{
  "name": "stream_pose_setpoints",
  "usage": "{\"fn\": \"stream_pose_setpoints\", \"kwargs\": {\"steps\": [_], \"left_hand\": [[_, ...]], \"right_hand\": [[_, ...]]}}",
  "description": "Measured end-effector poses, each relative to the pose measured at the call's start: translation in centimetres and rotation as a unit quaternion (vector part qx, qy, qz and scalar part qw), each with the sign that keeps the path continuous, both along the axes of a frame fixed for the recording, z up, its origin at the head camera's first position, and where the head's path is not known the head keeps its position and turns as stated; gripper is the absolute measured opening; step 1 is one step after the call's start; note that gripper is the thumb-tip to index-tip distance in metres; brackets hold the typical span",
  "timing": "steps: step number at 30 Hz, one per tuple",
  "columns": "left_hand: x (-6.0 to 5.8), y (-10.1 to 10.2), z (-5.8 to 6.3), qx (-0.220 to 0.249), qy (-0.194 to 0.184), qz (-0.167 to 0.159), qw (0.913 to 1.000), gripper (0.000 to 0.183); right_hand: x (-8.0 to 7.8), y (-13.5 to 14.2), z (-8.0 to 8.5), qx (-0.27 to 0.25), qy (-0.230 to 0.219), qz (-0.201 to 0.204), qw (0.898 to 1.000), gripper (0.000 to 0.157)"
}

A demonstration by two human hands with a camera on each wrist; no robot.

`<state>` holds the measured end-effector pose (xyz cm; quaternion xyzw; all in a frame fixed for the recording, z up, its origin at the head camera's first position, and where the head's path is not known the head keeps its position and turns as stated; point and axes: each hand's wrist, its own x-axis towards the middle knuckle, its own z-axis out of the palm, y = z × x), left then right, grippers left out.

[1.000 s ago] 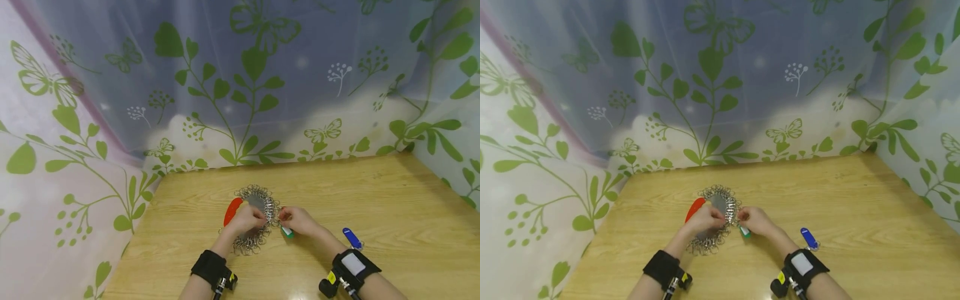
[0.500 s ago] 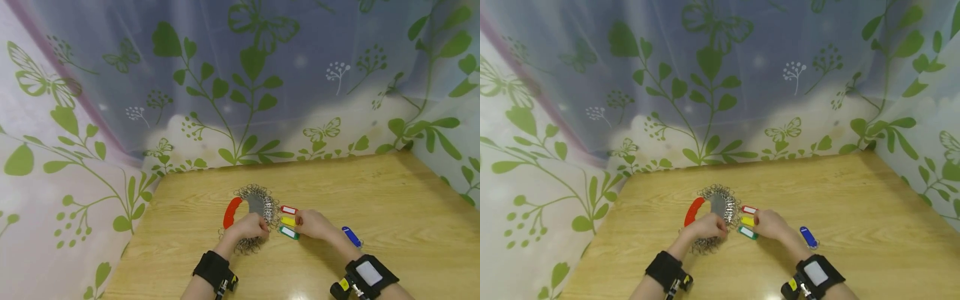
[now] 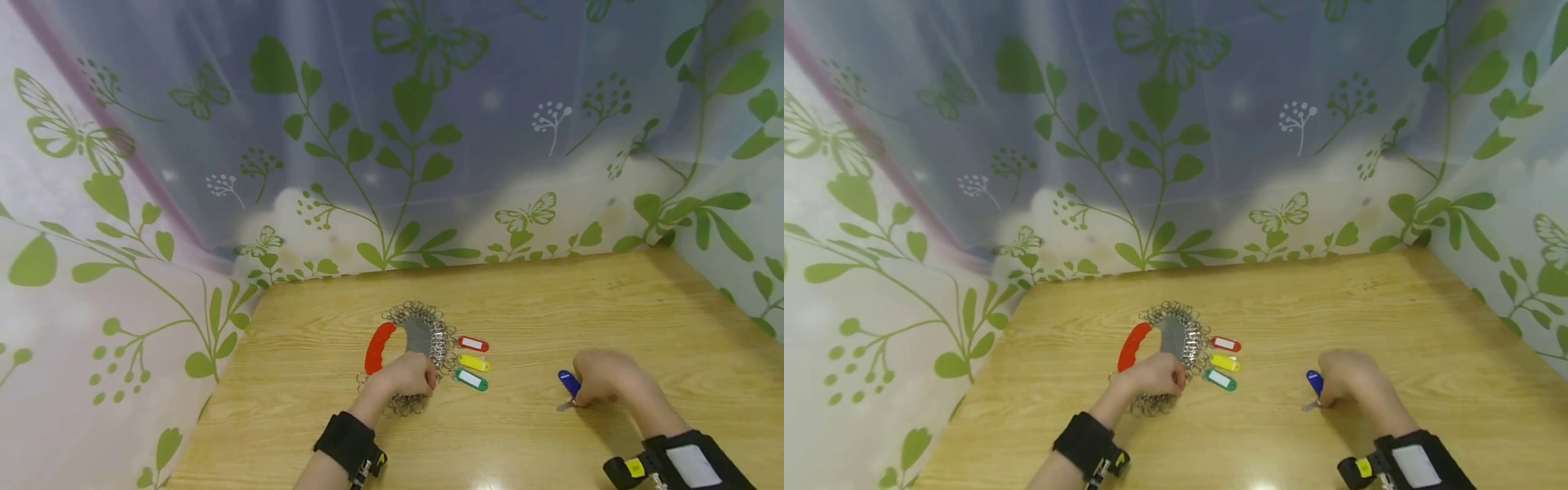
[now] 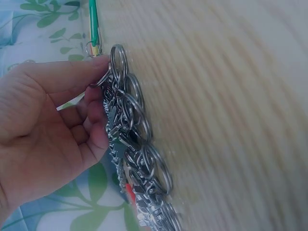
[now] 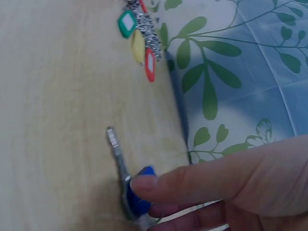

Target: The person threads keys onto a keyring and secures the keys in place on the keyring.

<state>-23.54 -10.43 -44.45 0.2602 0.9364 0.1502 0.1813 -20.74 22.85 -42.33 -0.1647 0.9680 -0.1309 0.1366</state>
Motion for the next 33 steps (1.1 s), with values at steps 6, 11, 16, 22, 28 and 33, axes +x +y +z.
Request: {"fn": "stream_pose_setpoints", "kwargs": {"steps": [6,11,16,22,28,33], "left_hand": [[0.0,-0.3,0.2,0.004,0.012,0.000,0.9999,0.014],[0.3,-0.6,0.0,0.012,0.021,-0.003,0.9997,0.021],[0.3,-1.2,0.0,0.051,0.011,0.005,0.9986,0.025],[0.1,-1.8,0.4,0.093,0.001,0.037,0.9950,0.021],[0.0,-2.0,0.3,0.116,0.014,0.049,0.9919,0.026],[0.0,-2.1,0.3,0.170,-0.010,0.089,0.9813,0.019]], "right_hand": [[0.1,-0.3,-0.9,-0.047,-0.038,-0.001,0.998,0.013],[-0.2,-0.6,-1.4,-0.070,-0.037,-0.001,0.997,0.015],[-0.7,-0.7,-1.4,-0.104,-0.011,0.017,0.994,0.014],[-1.2,-1.3,-0.7,-0.180,0.068,0.032,0.981,0.009],[-1.3,-2.3,-0.2,-0.228,0.132,0.015,0.964,0.006],[-1.2,-3.5,-1.0,-0.326,0.169,0.018,0.930,0.013]]}}
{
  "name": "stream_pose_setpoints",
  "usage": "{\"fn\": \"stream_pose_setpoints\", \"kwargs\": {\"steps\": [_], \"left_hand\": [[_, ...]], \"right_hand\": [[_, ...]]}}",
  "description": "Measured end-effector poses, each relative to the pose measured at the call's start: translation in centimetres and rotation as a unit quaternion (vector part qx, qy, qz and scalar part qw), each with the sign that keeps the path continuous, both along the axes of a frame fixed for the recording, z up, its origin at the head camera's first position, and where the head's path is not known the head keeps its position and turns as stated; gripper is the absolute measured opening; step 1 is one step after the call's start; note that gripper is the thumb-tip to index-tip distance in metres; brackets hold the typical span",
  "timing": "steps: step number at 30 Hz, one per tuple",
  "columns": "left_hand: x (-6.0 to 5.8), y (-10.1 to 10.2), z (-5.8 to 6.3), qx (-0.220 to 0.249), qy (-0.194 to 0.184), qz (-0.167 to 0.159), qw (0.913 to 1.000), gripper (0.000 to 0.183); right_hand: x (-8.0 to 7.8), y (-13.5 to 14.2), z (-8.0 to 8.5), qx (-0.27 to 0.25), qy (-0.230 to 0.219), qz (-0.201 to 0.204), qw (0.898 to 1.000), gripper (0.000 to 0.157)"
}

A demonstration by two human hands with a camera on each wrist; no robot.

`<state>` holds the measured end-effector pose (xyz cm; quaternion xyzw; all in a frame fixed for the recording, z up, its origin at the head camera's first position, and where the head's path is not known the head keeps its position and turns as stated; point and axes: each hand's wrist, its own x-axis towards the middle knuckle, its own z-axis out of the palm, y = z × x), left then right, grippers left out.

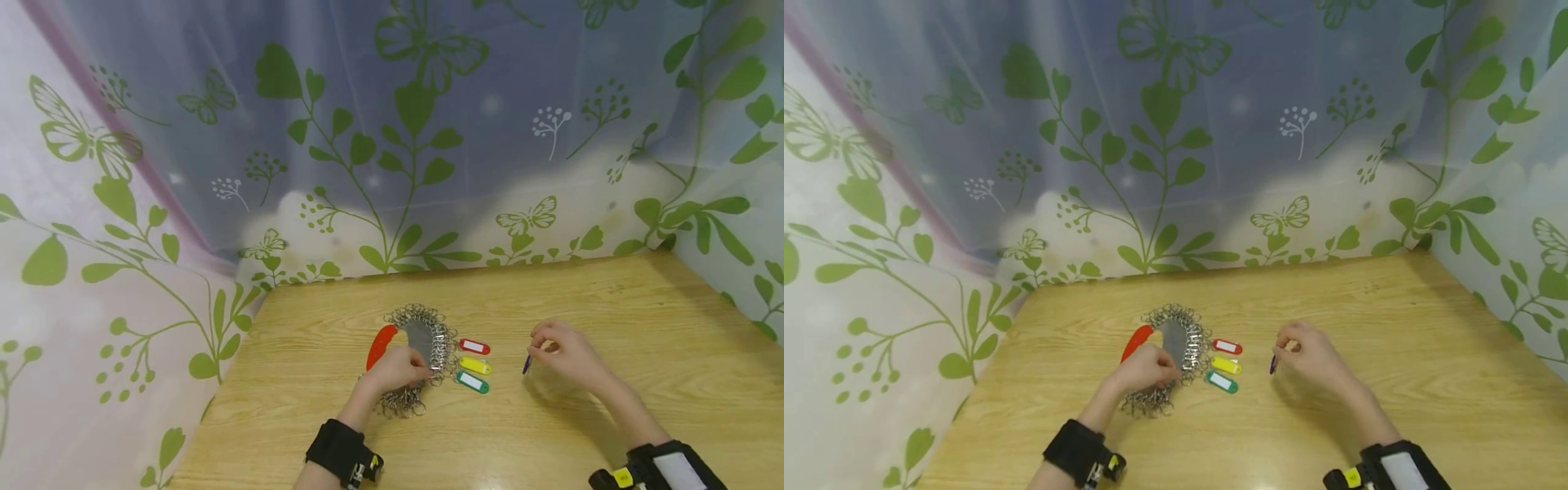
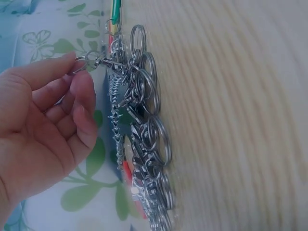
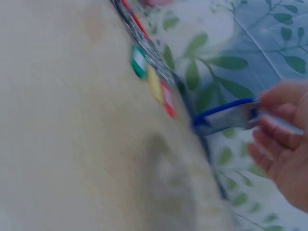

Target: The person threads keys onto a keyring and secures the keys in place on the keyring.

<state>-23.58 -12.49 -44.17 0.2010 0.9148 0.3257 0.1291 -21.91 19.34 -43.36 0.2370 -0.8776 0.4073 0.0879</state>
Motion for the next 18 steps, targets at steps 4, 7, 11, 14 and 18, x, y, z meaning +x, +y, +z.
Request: {"fn": "stream_pose_setpoints", "kwargs": {"steps": [4,7,11,14,18], "left_hand": [[-0.1,0.3,-0.2,0.043,-0.034,0.020,0.9983,0.016],[-0.2,0.5,-0.3,0.063,-0.051,0.025,0.9964,0.013],[-0.1,0.5,-0.5,0.082,-0.049,0.015,0.9953,0.014],[0.0,0.5,-0.7,0.098,-0.050,0.005,0.9939,0.018],[-0.1,0.8,-1.0,0.123,-0.071,0.009,0.9898,0.022]], "right_hand": [[0.5,-1.6,-1.3,-0.175,-0.097,0.110,0.974,0.016],[0.7,-3.4,-2.0,-0.266,-0.215,0.155,0.927,0.021],[0.8,-6.3,-3.0,-0.234,-0.300,0.108,0.919,0.021],[1.0,-8.2,-3.7,-0.150,-0.292,0.080,0.941,0.017],[0.7,-9.7,-4.0,-0.098,-0.252,0.086,0.959,0.017]]}}
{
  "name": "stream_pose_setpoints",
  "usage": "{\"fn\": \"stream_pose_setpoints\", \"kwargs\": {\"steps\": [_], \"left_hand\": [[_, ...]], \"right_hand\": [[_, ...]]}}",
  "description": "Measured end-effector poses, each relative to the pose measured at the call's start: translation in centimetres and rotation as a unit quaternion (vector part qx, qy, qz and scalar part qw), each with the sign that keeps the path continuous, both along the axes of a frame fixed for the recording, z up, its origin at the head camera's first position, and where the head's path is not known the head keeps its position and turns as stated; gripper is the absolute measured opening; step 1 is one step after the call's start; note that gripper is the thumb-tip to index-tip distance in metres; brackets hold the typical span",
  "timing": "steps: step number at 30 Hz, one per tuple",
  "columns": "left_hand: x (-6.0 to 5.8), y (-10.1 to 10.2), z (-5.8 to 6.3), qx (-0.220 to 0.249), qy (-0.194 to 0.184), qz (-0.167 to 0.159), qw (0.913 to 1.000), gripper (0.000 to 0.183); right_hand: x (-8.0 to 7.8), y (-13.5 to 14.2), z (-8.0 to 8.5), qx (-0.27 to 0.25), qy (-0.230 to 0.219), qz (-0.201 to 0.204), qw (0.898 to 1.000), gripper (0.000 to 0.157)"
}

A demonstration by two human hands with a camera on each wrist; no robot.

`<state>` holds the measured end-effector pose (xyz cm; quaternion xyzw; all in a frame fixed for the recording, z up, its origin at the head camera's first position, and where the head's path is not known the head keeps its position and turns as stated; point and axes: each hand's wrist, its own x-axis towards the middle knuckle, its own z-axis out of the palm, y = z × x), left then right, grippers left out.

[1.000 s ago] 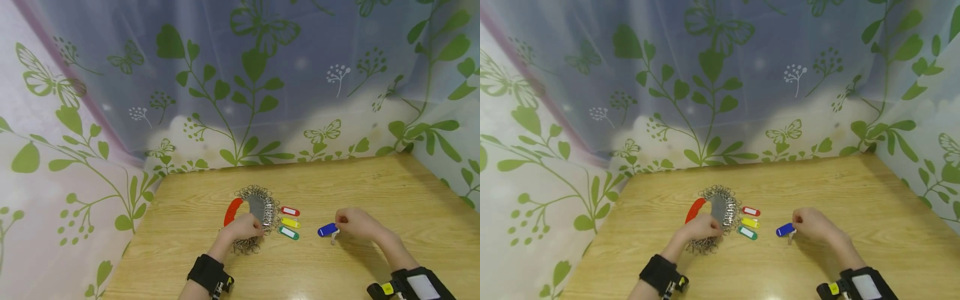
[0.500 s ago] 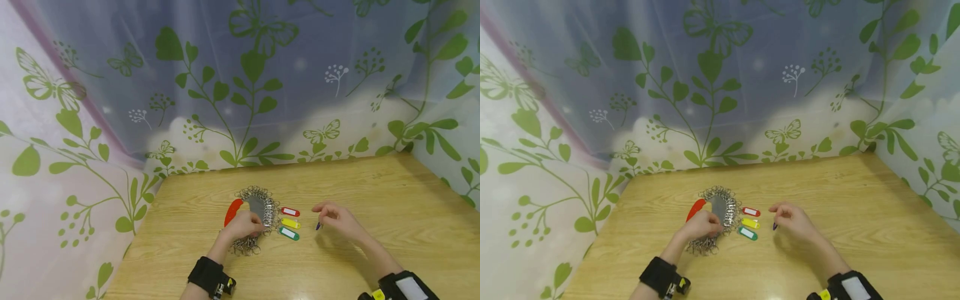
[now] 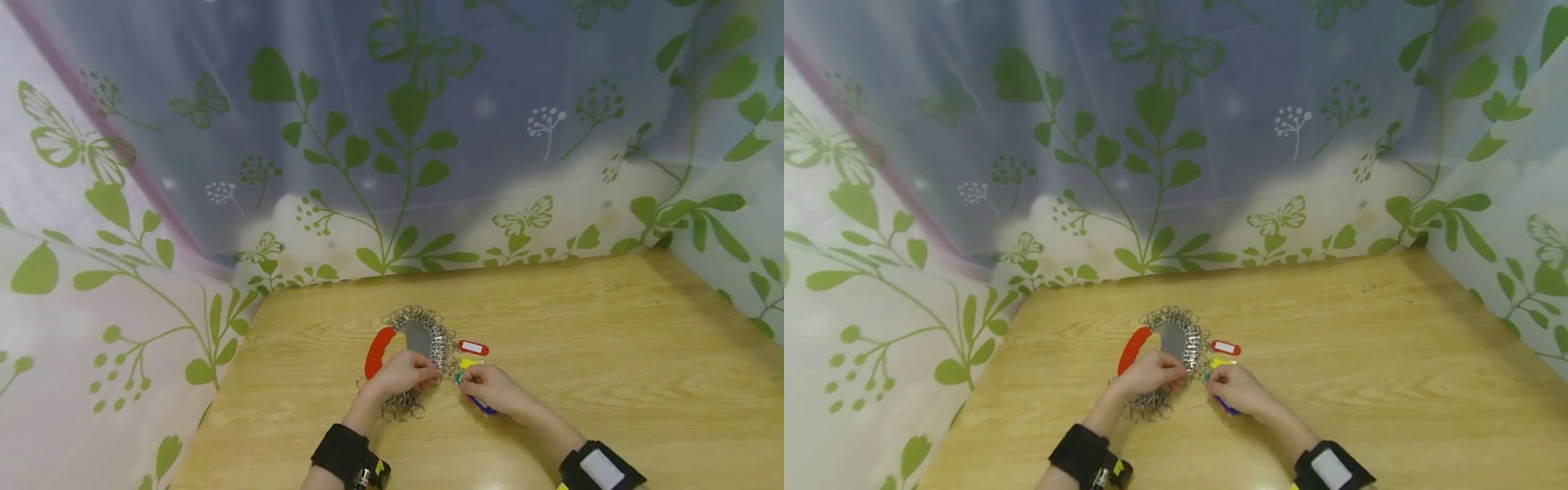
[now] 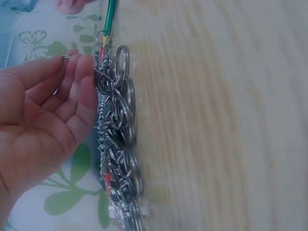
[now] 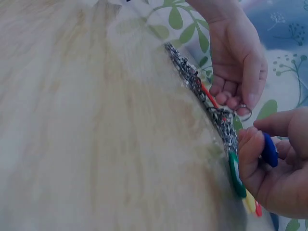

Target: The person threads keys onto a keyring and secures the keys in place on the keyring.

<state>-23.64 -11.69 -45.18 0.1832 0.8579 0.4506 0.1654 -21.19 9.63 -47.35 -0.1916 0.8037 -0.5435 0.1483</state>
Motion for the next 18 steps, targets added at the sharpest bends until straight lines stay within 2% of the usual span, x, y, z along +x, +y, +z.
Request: {"fn": "stream_pose_setpoints", "kwargs": {"steps": [4,10,18], "left_hand": [[0.2,0.2,-0.1,0.015,-0.020,0.003,0.9997,0.022],[0.1,0.3,0.0,0.018,-0.031,0.003,0.9994,0.021],[0.1,0.4,-0.4,-0.021,0.001,-0.015,0.9997,0.022]], "right_hand": [[-0.5,-0.8,0.4,0.010,0.025,0.004,1.000,0.017],[-1.1,-1.2,1.0,0.040,0.054,-0.017,0.998,0.014],[-1.7,-1.8,0.6,0.088,0.141,-0.011,0.986,0.015]]}}
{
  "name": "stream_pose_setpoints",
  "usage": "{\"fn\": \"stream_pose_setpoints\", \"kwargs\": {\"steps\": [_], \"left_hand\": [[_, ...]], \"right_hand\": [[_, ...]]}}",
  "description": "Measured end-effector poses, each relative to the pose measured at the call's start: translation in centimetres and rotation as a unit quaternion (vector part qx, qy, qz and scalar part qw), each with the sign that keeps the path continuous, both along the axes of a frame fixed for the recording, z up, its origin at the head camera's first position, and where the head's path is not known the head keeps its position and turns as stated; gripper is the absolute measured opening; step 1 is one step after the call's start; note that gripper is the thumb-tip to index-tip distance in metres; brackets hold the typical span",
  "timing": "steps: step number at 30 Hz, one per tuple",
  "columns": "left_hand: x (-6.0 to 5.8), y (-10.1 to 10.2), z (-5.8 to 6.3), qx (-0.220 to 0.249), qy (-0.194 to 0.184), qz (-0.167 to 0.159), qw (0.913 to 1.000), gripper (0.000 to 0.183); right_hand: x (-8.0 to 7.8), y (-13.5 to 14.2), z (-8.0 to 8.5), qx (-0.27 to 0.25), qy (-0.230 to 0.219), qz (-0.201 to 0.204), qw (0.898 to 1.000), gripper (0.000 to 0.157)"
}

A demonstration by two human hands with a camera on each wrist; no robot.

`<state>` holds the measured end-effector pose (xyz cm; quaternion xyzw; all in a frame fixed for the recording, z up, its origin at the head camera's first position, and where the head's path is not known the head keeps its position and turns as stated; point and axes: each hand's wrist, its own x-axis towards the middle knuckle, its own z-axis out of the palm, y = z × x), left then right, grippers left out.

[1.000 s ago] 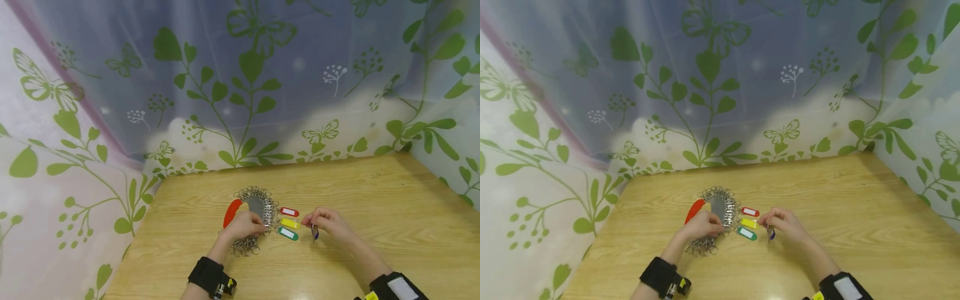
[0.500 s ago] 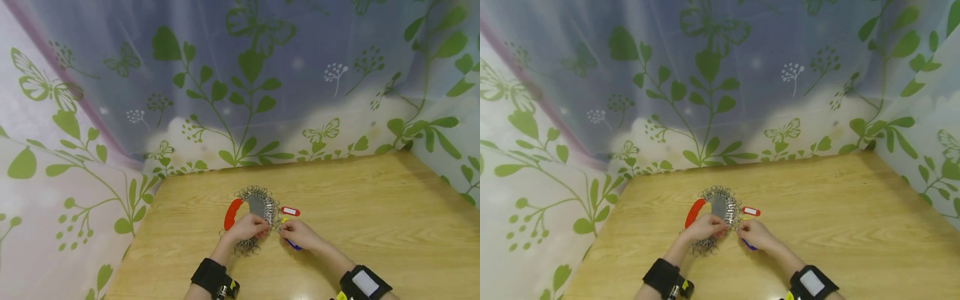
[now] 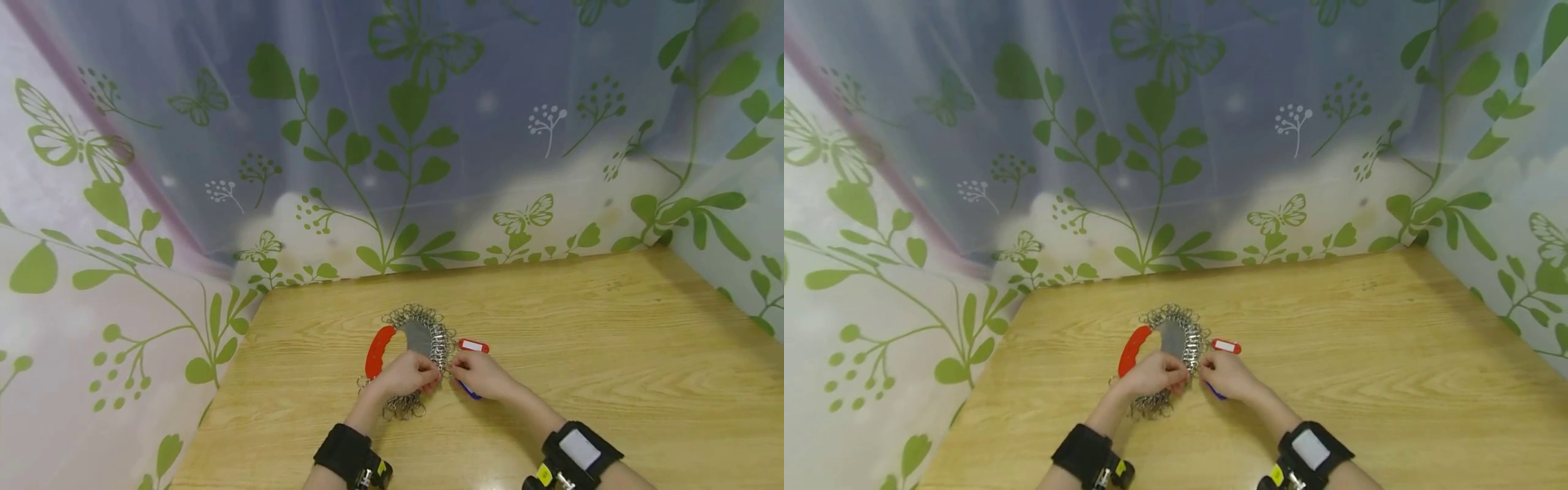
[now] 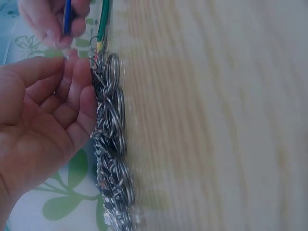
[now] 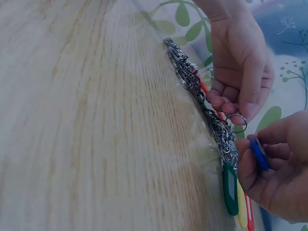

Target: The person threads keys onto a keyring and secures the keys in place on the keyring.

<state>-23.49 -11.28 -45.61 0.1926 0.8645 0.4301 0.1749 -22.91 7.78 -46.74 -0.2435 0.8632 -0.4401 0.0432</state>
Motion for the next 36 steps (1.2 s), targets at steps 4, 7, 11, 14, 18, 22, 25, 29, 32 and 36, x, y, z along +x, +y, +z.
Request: {"fn": "stream_pose_setpoints", "kwargs": {"steps": [4,7,11,14,18,22,25,29,32,36], "left_hand": [[0.0,0.3,0.0,-0.019,0.028,0.000,0.9994,0.023],[0.0,0.5,0.0,-0.028,0.045,0.011,0.9986,0.022],[0.0,0.7,-0.1,-0.037,0.055,0.040,0.9970,0.018],[0.1,0.9,-0.1,-0.047,0.065,0.063,0.9948,0.015],[0.2,1.1,0.0,-0.057,0.082,0.087,0.9912,0.015],[0.2,1.2,0.0,-0.058,0.090,0.097,0.9896,0.016],[0.2,1.1,-0.1,-0.052,0.088,0.100,0.9898,0.018],[0.1,1.1,-0.2,-0.050,0.086,0.100,0.9900,0.018],[0.1,1.1,-0.1,-0.053,0.089,0.099,0.9896,0.017],[0.2,1.2,0.1,-0.058,0.093,0.097,0.9893,0.019]], "right_hand": [[-0.2,-0.5,-0.2,0.026,0.069,0.011,0.997,0.012],[-0.4,-0.8,-0.5,0.033,0.110,0.002,0.993,0.009],[-0.4,-1.4,-0.9,0.017,0.108,-0.019,0.994,0.003],[-0.4,-1.8,-1.1,-0.007,0.096,-0.030,0.995,0.005],[-0.3,-1.9,-1.1,-0.032,0.089,-0.044,0.995,0.007],[-0.2,-1.8,-1.3,-0.044,0.085,-0.048,0.994,0.007],[-0.2,-1.7,-1.5,-0.045,0.082,-0.039,0.995,0.010],[-0.1,-1.9,-1.9,-0.047,0.084,-0.028,0.995,0.013],[0.0,-1.9,-1.9,-0.053,0.090,-0.032,0.994,0.013],[0.0,-1.9,-2.0,-0.054,0.093,-0.039,0.993,0.013]]}}
